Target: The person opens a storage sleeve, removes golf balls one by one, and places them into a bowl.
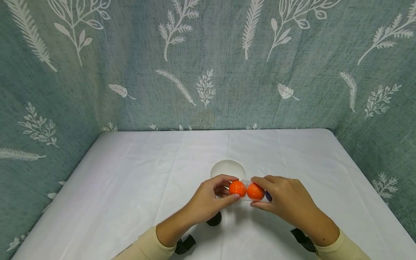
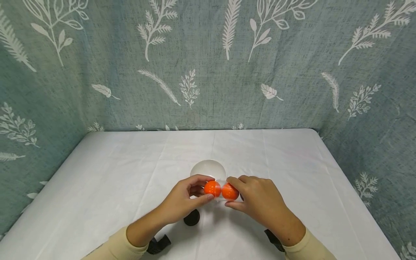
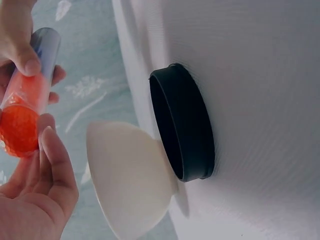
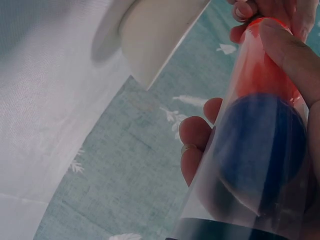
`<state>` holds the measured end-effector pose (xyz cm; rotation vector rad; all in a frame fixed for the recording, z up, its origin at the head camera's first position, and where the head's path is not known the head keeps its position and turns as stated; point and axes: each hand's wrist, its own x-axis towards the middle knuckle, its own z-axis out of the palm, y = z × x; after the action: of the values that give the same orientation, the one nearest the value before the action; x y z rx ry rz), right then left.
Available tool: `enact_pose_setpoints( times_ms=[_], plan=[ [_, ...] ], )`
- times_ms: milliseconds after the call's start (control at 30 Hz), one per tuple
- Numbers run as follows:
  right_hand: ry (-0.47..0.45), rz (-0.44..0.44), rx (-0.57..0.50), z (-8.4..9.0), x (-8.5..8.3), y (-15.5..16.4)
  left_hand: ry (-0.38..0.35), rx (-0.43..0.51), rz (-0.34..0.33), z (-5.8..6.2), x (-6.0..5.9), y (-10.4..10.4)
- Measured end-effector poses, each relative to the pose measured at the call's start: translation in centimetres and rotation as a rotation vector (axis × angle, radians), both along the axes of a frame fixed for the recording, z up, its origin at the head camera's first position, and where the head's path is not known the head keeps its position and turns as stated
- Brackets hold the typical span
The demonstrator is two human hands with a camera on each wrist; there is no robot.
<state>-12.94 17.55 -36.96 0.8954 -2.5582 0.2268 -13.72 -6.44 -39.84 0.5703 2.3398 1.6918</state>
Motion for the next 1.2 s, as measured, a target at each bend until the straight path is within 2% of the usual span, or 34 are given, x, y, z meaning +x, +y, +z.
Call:
enact_pose_setpoints(
  times_ms=[200,400,667,967,1200],
  plan=[
    [-0.008,0.000,-0.012,-0.1,-0.1,0.1,0.053,-0.035,0.003,0.2,-0.2,-0.3],
    [0.012,0.010,-0.049,-0.4,-0.3,0.3,0.109,-0.088,0.023,0.6,-0.9,-1.2],
    [0.010,0.002,-0.046,-0.3,-0.4,0.4,0.133,-0.135,0.071,0.9,-2.4,-1.9],
    [-0.046,-0.029,-0.025,-0.1,-0.3,0.4,0.192,-0.257,0.096,0.5,-4.5,-1.5],
    [-0.043,-0.023,-0.035,0.0,-0.3,0.5,0.243,-0.377,0.067,0.1,-5.7,-1.2]
  ],
)
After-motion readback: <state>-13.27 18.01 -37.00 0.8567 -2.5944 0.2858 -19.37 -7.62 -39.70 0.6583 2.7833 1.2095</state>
